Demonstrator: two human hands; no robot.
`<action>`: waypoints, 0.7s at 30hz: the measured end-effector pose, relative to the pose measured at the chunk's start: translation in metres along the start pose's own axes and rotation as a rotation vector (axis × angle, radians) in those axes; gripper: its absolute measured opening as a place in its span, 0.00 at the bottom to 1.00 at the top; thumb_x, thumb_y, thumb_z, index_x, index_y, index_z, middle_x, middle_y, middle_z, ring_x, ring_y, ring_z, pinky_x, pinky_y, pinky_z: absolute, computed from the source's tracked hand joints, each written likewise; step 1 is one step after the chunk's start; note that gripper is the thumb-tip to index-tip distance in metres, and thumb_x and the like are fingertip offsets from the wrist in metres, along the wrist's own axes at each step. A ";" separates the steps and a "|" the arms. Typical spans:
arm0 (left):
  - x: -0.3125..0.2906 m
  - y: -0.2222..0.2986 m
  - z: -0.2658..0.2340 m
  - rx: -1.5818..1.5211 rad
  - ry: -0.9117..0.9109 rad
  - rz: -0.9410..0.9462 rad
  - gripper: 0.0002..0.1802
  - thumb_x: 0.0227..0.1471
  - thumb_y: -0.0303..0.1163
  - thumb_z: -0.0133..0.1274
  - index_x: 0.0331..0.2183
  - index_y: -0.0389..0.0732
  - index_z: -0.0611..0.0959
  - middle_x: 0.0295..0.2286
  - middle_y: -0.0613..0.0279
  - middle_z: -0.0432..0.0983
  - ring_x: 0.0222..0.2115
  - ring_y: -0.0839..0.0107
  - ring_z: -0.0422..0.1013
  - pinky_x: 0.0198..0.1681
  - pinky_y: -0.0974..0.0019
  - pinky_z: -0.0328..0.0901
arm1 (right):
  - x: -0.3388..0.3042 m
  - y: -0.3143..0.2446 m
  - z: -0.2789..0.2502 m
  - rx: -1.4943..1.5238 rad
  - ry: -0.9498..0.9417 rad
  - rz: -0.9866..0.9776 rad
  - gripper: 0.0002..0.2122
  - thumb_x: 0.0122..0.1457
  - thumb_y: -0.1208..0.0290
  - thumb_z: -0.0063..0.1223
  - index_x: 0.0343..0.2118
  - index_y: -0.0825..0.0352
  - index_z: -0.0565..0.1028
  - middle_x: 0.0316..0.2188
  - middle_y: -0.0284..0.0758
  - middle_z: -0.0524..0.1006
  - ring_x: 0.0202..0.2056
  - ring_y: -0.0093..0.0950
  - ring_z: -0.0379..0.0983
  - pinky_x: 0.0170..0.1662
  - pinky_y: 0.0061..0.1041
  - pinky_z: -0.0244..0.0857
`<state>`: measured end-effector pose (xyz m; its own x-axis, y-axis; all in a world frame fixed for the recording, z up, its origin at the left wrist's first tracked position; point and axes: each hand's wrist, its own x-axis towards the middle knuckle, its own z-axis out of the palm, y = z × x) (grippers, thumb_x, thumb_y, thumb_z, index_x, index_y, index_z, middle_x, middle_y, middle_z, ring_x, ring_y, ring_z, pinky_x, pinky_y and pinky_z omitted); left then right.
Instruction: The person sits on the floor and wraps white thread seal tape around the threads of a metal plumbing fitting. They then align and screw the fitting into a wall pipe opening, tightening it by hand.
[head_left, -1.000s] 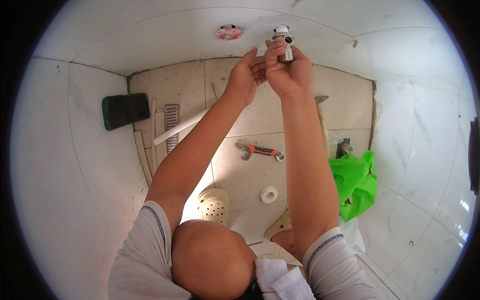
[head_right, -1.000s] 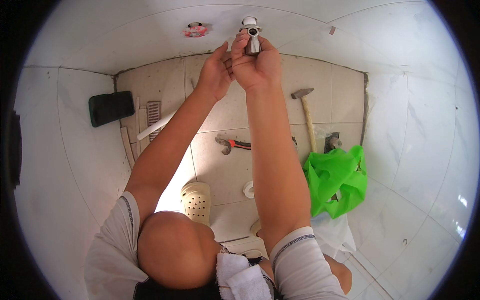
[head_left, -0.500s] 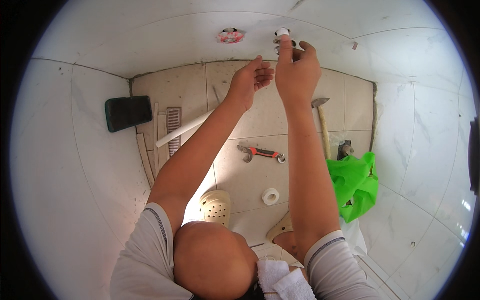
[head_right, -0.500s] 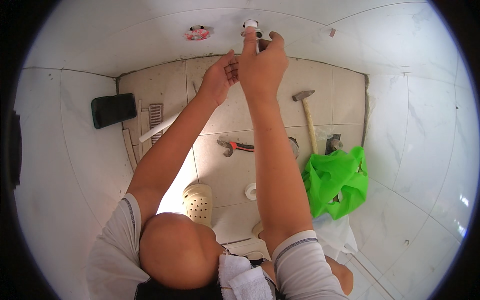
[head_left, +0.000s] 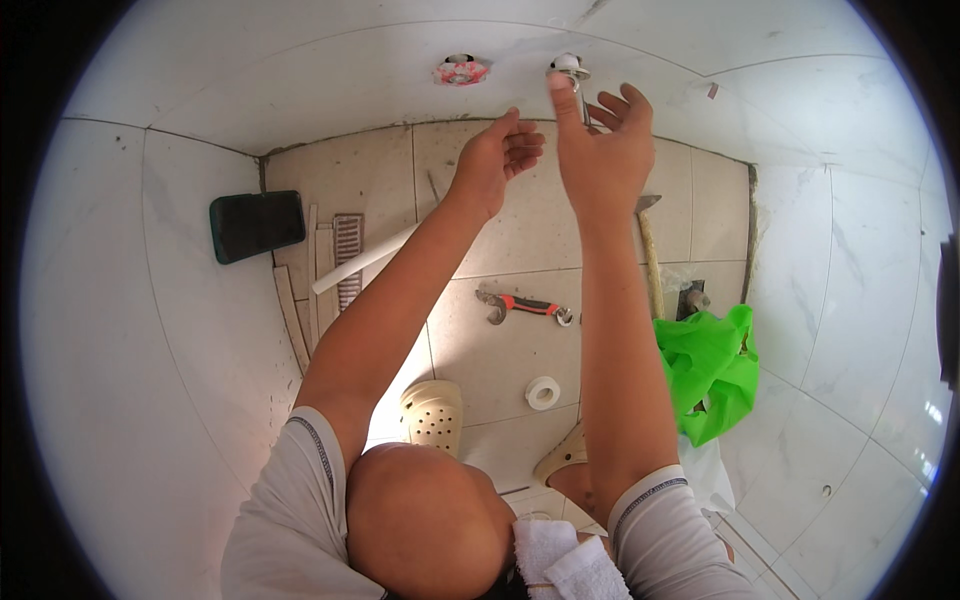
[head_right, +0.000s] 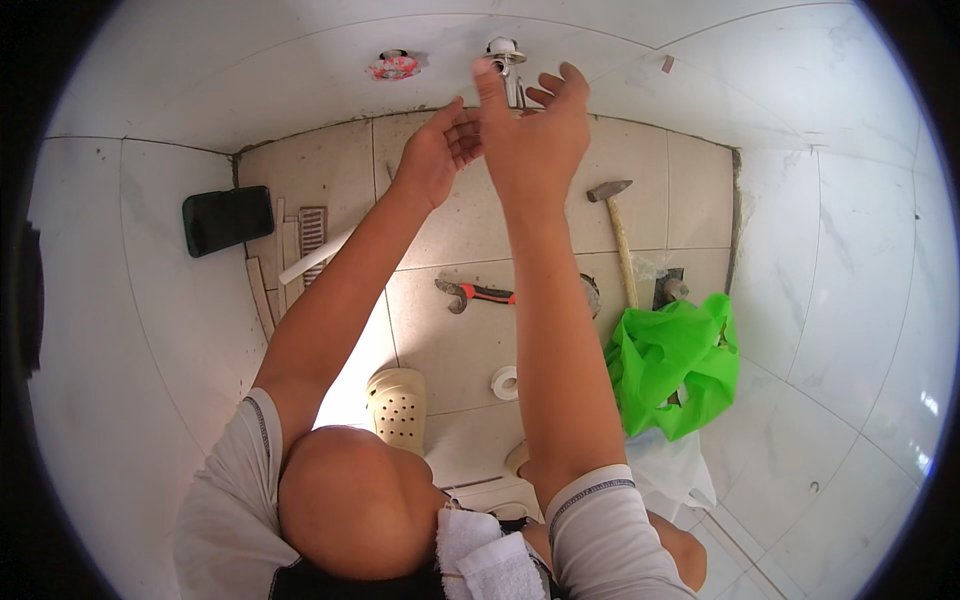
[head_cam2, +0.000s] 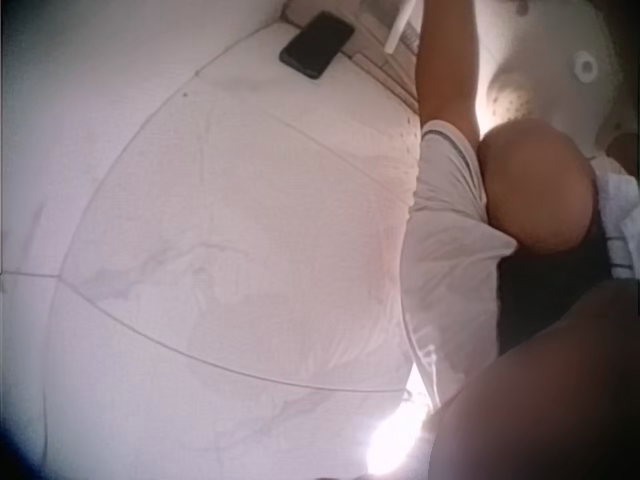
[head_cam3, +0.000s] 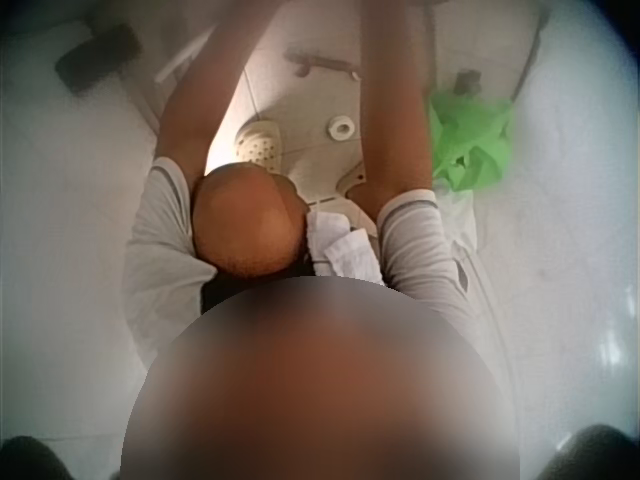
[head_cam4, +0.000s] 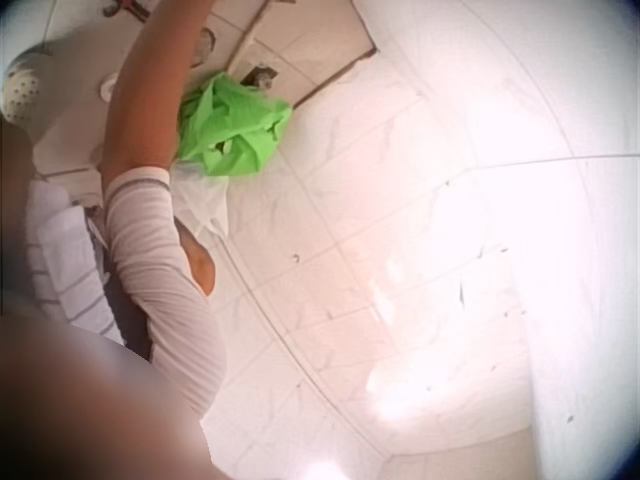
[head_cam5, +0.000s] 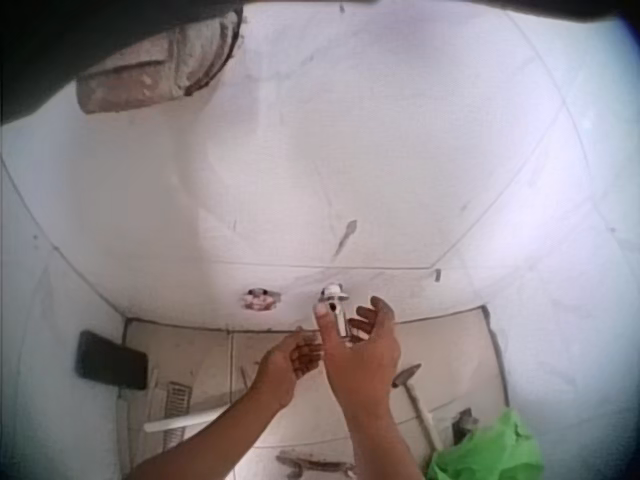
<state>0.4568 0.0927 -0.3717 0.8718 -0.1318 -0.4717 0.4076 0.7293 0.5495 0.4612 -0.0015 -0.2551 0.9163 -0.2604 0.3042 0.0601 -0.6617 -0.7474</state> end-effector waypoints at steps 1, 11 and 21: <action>0.000 0.000 0.000 0.002 0.006 0.003 0.24 0.65 0.51 0.53 0.44 0.37 0.82 0.38 0.58 0.81 0.39 0.67 0.76 0.47 0.63 0.70 | -0.001 -0.002 0.001 -0.044 -0.012 -0.026 0.42 0.55 0.42 0.69 0.57 0.80 0.69 0.44 0.48 0.81 0.43 0.38 0.81 0.44 0.32 0.77; -0.001 -0.007 0.000 0.047 0.008 0.017 0.23 0.65 0.50 0.53 0.43 0.37 0.82 0.37 0.59 0.81 0.39 0.68 0.76 0.47 0.64 0.70 | 0.002 -0.003 0.009 -0.121 -0.014 -0.042 0.34 0.61 0.47 0.65 0.53 0.80 0.72 0.36 0.47 0.83 0.39 0.39 0.82 0.44 0.33 0.75; 0.000 -0.018 0.015 -0.048 -0.023 -0.019 0.22 0.65 0.49 0.53 0.43 0.39 0.82 0.36 0.60 0.81 0.38 0.69 0.76 0.46 0.64 0.70 | 0.021 0.019 0.023 1.325 -0.194 0.920 0.30 0.69 0.50 0.55 0.54 0.79 0.69 0.41 0.49 0.80 0.39 0.35 0.82 0.36 0.25 0.78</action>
<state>0.4534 0.0699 -0.3713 0.8704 -0.1604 -0.4655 0.4109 0.7576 0.5072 0.4909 -0.0042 -0.2763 0.8607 -0.0486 -0.5069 -0.3204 0.7221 -0.6132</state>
